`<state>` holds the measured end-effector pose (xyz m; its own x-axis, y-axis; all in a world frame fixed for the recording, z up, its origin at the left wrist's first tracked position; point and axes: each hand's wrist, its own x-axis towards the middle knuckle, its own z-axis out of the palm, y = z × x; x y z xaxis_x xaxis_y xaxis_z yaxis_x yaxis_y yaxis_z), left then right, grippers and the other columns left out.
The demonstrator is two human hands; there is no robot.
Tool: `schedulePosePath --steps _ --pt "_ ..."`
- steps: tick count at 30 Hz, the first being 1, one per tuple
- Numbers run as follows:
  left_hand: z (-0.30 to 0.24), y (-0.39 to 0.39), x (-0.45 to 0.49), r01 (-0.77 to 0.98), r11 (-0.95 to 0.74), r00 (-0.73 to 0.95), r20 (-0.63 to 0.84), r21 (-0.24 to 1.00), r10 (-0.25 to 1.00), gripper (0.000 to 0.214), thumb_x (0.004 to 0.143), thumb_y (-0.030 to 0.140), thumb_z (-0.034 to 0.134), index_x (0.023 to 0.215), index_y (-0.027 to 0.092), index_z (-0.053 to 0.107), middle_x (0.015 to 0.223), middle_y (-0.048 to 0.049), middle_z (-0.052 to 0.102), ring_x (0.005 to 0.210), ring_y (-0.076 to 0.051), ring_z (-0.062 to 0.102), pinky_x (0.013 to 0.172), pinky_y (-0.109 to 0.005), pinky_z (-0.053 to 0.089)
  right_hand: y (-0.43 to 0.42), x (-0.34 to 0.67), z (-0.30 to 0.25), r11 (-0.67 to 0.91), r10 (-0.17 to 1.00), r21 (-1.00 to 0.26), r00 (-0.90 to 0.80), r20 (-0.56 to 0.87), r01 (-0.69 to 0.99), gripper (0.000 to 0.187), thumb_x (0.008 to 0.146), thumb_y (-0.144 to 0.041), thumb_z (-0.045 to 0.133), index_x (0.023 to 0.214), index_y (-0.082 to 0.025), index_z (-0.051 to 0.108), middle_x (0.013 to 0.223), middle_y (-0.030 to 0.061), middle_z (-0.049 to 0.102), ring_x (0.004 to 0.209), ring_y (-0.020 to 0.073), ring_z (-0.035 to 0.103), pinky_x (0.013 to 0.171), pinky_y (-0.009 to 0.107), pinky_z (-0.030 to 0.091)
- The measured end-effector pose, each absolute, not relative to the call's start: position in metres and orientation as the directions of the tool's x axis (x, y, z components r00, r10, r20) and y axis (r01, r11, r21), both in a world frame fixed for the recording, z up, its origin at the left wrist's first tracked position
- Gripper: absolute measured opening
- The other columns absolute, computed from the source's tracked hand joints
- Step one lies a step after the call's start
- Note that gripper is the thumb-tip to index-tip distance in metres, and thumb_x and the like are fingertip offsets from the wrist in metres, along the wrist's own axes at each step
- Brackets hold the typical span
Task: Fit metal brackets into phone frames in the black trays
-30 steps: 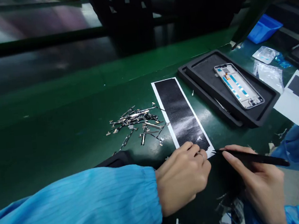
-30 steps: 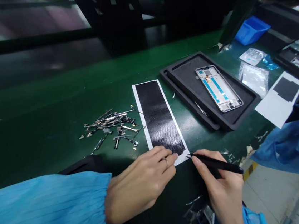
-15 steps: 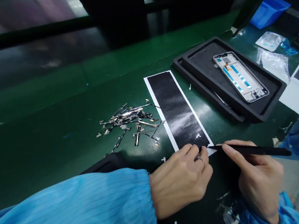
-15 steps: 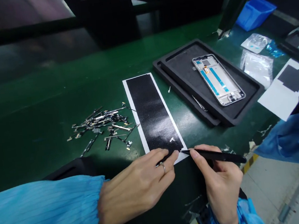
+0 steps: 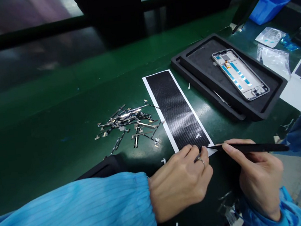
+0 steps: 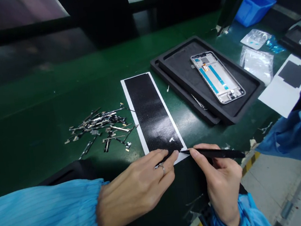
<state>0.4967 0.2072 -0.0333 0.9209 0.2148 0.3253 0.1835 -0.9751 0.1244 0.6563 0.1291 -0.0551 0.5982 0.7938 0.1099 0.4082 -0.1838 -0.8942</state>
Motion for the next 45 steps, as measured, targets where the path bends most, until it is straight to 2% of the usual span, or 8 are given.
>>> schedulePosePath --steps 5,8,10,12,15,18,24,45 --pt "-0.035 0.204 0.494 0.181 -0.970 0.919 0.322 0.163 0.226 0.031 0.082 0.001 0.034 0.085 0.004 0.065 0.097 -0.0157 0.067 0.081 -0.024 0.062 0.074 -0.034 0.051 0.128 0.657 -0.057 -0.159 0.739 -0.979 0.673 -0.034 0.125 0.009 0.067 -0.027 0.074 0.071 -0.021 0.070 0.073 -0.0004 0.067 0.061 0.0114 0.058 0.051 0.019 0.045" --pt "-0.031 0.205 0.495 0.281 -0.865 0.881 0.247 0.415 0.404 0.029 0.084 0.005 0.035 0.084 0.007 0.063 0.089 -0.0119 0.068 0.078 -0.021 0.062 0.073 -0.031 0.049 0.128 0.653 -0.056 -0.122 0.709 -0.992 0.703 -0.066 0.031 0.011 0.066 -0.028 0.074 0.071 -0.019 0.070 0.072 0.0022 0.066 0.066 0.0147 0.060 0.056 0.023 0.047" --pt "-0.025 0.208 0.497 0.440 -0.605 0.796 0.023 0.664 0.604 0.025 0.086 0.010 0.038 0.081 0.012 0.063 0.077 -0.0049 0.067 0.069 -0.016 0.061 0.064 -0.026 0.047 0.127 0.649 -0.055 -0.095 0.683 -0.995 0.727 -0.078 -0.017 0.011 0.064 -0.027 0.074 0.069 -0.019 0.070 0.071 0.0027 0.066 0.067 0.0157 0.061 0.059 0.024 0.048" --pt "-0.020 0.213 0.500 0.546 -0.226 0.685 -0.275 0.807 0.674 0.021 0.085 0.013 0.044 0.078 0.015 0.063 0.066 0.0002 0.066 0.062 -0.013 0.060 0.057 -0.022 0.043 0.127 0.644 -0.054 -0.066 0.665 -0.996 0.742 -0.086 -0.057 0.011 0.061 -0.027 0.075 0.067 -0.018 0.070 0.069 0.0030 0.066 0.066 0.0162 0.062 0.060 0.025 0.049" --pt "-0.017 0.220 0.503 0.527 0.214 0.618 -0.543 0.823 0.568 0.018 0.082 0.011 0.046 0.085 0.013 0.064 0.067 0.0004 0.067 0.062 -0.012 0.063 0.058 -0.020 0.044 0.128 0.640 -0.053 -0.053 0.663 -0.995 0.742 -0.098 -0.085 0.013 0.058 -0.027 0.076 0.067 -0.019 0.071 0.067 0.0041 0.067 0.063 0.0170 0.063 0.060 0.026 0.050" --pt "-0.018 0.223 0.505 0.499 0.396 0.601 -0.637 0.771 0.482 0.022 0.080 0.010 0.045 0.092 0.010 0.063 0.070 -0.0012 0.067 0.062 -0.013 0.063 0.062 -0.022 0.047 0.128 0.638 -0.053 -0.057 0.655 -0.995 0.750 -0.099 -0.082 0.013 0.057 -0.028 0.076 0.065 -0.018 0.070 0.065 0.0047 0.067 0.062 0.0175 0.063 0.059 0.026 0.050" --pt "-0.018 0.222 0.507 0.484 0.464 0.608 -0.666 0.742 0.432 0.022 0.075 0.005 0.044 0.085 0.010 0.063 0.063 0.0002 0.066 0.059 -0.012 0.062 0.062 -0.022 0.046 0.127 0.639 -0.052 -0.072 0.684 -0.997 0.725 -0.078 -0.039 0.011 0.060 -0.026 0.075 0.067 -0.019 0.071 0.068 0.0051 0.068 0.063 0.0183 0.063 0.056 0.026 0.050" --pt "-0.013 0.222 0.509 0.480 0.493 0.599 -0.681 0.726 0.421 0.025 0.078 0.003 0.045 0.092 0.010 0.065 0.063 0.0013 0.064 0.057 -0.009 0.057 0.058 -0.020 0.043 0.126 0.638 -0.051 -0.062 0.715 -0.998 0.697 -0.055 -0.016 0.008 0.063 -0.025 0.073 0.067 -0.019 0.071 0.067 0.0054 0.067 0.063 0.0205 0.063 0.058 0.030 0.050"
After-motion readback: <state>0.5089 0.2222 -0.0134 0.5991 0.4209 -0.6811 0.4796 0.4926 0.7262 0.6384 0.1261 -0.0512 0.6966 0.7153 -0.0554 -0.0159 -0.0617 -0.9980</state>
